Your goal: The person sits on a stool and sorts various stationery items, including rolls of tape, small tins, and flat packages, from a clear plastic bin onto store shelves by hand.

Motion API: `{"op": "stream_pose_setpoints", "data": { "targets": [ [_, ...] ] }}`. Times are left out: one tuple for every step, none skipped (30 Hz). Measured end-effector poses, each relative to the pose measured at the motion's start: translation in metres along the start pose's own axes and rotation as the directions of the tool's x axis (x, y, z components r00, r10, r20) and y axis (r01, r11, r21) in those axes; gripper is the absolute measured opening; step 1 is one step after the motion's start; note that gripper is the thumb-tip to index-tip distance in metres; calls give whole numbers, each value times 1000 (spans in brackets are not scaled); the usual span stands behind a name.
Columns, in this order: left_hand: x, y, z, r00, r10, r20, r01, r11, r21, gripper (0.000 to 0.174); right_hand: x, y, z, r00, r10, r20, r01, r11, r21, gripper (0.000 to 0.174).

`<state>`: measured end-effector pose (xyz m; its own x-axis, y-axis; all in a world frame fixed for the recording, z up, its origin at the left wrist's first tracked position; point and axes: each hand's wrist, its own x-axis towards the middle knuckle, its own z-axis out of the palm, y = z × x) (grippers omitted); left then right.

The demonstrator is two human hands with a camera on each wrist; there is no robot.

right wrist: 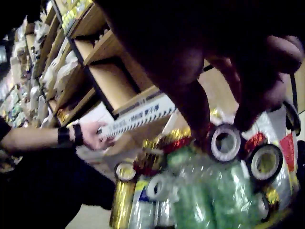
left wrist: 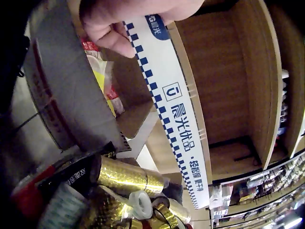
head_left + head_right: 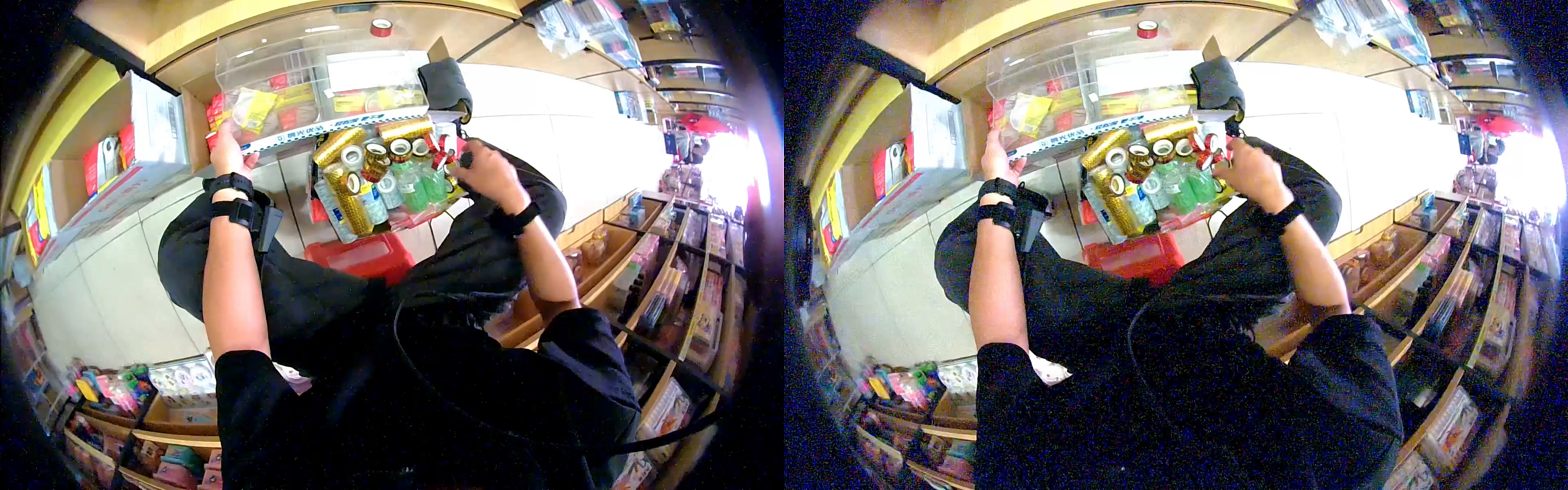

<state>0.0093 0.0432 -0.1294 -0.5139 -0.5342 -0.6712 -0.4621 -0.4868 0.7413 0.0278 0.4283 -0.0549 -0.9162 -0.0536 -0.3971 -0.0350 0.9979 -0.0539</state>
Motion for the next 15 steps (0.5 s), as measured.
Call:
{"op": "stream_pose_setpoints", "data": {
  "targets": [
    [4, -3, -3, 1000, -11, -16, 10, 1000, -15, 45, -1, -7, 7, 1000, 2, 27, -3, 1000, 13, 57],
    [6, -4, -1, 1000, -8, -21, 7, 1000, -16, 46, -5, -8, 18, 999, 15, 45, -17, 999, 44, 61],
    [10, -6, 0, 1000, 3, -20, -4, 1000, -13, 47, -5, -8, 24, 1000, 10, 10, -10, 1000, 25, 61],
    [13, -10, -2, 1000, 3, -20, -3, 1000, -13, 47, -4, -9, 26, 1000, 10, 11, -10, 1000, 25, 61],
    [13, -8, -1, 1000, 1, 4, -1, 1000, -1, 48, -3, -9, 27, 1000, 8, -25, -7, 999, 50, 60],
    [14, -7, -2, 1000, -6, 20, 6, 1000, 4, 49, -1, -10, 27, 998, 0, -56, 4, 998, 67, 60],
    [14, -8, -3, 1000, -2, 25, 2, 1000, 6, 49, -1, -11, 29, 998, 16, -58, -12, 998, 65, 57],
    [14, -4, -4, 1000, 14, 25, -14, 1000, 13, 49, 2, -13, 29, 998, 14, -66, -9, 997, 80, 57],
    [13, -4, -3, 1000, 4, 12, -4, 1000, -11, 50, 4, -12, 27, 998, -9, -69, 12, 999, 44, 57],
    [10, -6, -2, 1000, -13, -1, 13, 999, -35, 51, 5, -11, 28, 997, -30, -65, 31, 1000, 4, 56],
    [4, -3, 2, 999, -10, -46, 10, 1000, -13, 51, 8, -13, 29, 999, -1, -41, -1, 999, -46, 55],
    [4, -4, 1, 999, -1, -35, 0, 1000, -23, 51, 9, -12, 31, 999, -4, -45, 1, 999, -46, 55],
    [5, -5, 1, 999, -10, -31, 10, 1000, -17, 50, 10, -12, 34, 999, 2, -46, -4, 999, -44, 54],
    [7, -4, -1, 999, -15, -31, 14, 1000, -19, 50, 12, -13, 33, 999, 0, -54, -2, 999, -44, 54],
    [8, -4, -1, 999, -12, -33, 11, 1000, -25, 50, 13, -14, 31, 999, 8, -33, -10, 998, -61, 51]
  ]
}}
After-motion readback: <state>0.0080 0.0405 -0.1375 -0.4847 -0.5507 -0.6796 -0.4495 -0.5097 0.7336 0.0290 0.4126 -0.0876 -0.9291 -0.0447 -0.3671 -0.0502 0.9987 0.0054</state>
